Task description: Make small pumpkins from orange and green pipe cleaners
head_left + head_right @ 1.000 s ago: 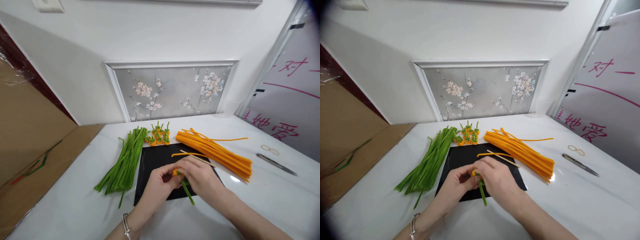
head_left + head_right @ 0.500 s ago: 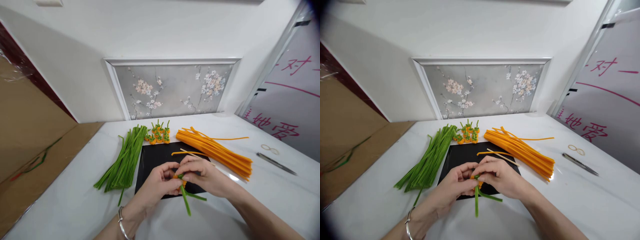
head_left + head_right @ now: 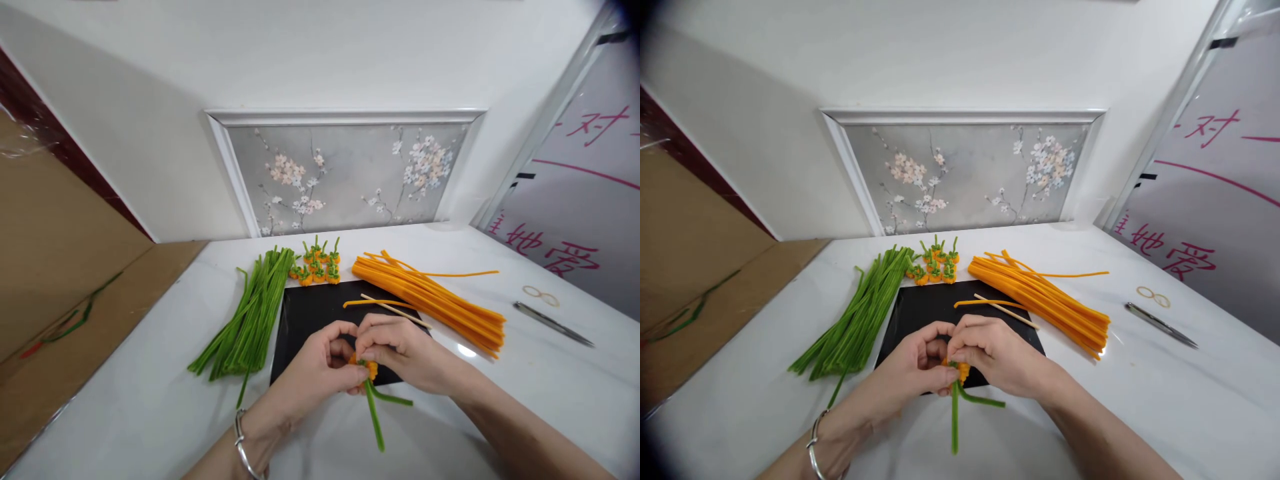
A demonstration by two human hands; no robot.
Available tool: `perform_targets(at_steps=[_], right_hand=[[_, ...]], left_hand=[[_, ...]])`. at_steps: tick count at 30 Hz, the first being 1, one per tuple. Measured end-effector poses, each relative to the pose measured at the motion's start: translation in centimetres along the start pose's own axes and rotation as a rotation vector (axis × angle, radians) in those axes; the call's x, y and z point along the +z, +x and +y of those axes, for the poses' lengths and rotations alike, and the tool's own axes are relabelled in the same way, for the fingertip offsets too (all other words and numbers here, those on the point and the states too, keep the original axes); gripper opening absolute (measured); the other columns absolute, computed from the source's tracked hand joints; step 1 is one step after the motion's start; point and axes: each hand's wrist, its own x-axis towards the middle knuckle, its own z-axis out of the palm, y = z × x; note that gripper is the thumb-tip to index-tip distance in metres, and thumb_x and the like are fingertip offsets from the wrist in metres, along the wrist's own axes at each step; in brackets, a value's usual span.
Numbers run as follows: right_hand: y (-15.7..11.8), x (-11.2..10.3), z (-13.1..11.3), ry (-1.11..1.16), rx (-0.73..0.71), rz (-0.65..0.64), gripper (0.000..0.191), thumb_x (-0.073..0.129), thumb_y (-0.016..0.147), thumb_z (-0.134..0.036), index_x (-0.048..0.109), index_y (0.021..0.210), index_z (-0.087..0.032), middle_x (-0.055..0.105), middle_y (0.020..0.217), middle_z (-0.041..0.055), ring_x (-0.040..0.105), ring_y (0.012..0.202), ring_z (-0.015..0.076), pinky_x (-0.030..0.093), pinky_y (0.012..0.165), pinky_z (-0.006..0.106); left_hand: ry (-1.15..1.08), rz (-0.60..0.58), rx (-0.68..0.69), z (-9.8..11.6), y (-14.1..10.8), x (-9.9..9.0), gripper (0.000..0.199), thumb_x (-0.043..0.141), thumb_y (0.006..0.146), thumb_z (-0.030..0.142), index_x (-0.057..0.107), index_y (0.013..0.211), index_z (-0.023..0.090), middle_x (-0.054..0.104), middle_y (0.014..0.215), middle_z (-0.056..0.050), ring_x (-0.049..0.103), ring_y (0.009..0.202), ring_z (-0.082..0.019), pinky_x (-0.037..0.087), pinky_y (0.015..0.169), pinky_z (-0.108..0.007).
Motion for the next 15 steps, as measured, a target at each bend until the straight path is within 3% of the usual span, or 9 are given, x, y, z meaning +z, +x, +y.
perform_targets(at_steps=[7,12,15], right_hand=[[-0.31,0.47,-0.52,-0.112,-0.098,0.095,0.022,0.044,0.095,-0.013,0.065,0.095,-0.02,0.061,0.089,0.0055,0.057,0.08,0.0157,0.048,0.072,0.027],[-0.55,-0.21,-0.67,-0.075,0.131,0.303,0.016,0.045,0.094,-0.017,0.06,0.098,-0.021,0.065,0.087,0.0023,0.059,0.076,0.0147,0.047,0.068,0.026],[-0.86,-0.36,-0.59,-0.069,0.216,0.275,0.01,0.049,0.092,-0.021,0.059,0.092,-0.021,0.063,0.078,-0.0001,0.056,0.066,0.0134,0.044,0.059,0.024]], left_hand=[[-0.047,0.04,-0.002,-0.04,0.03,-0.09,0.03,0.074,0.073,0.016,0.06,0.1,0.015,0.06,0.073,0.003,0.057,0.061,-0.008,0.05,0.06,-0.021],[-0.206,0.168,0.032,-0.28,-0.07,-0.06,0.045,0.08,0.072,0.025,0.065,0.114,0.023,0.06,0.081,0.003,0.06,0.071,-0.008,0.055,0.074,-0.025],[-0.279,0.207,0.052,-0.46,-0.05,0.0,0.043,0.083,0.068,0.03,0.07,0.109,0.024,0.063,0.084,0.003,0.063,0.076,-0.008,0.055,0.078,-0.022]])
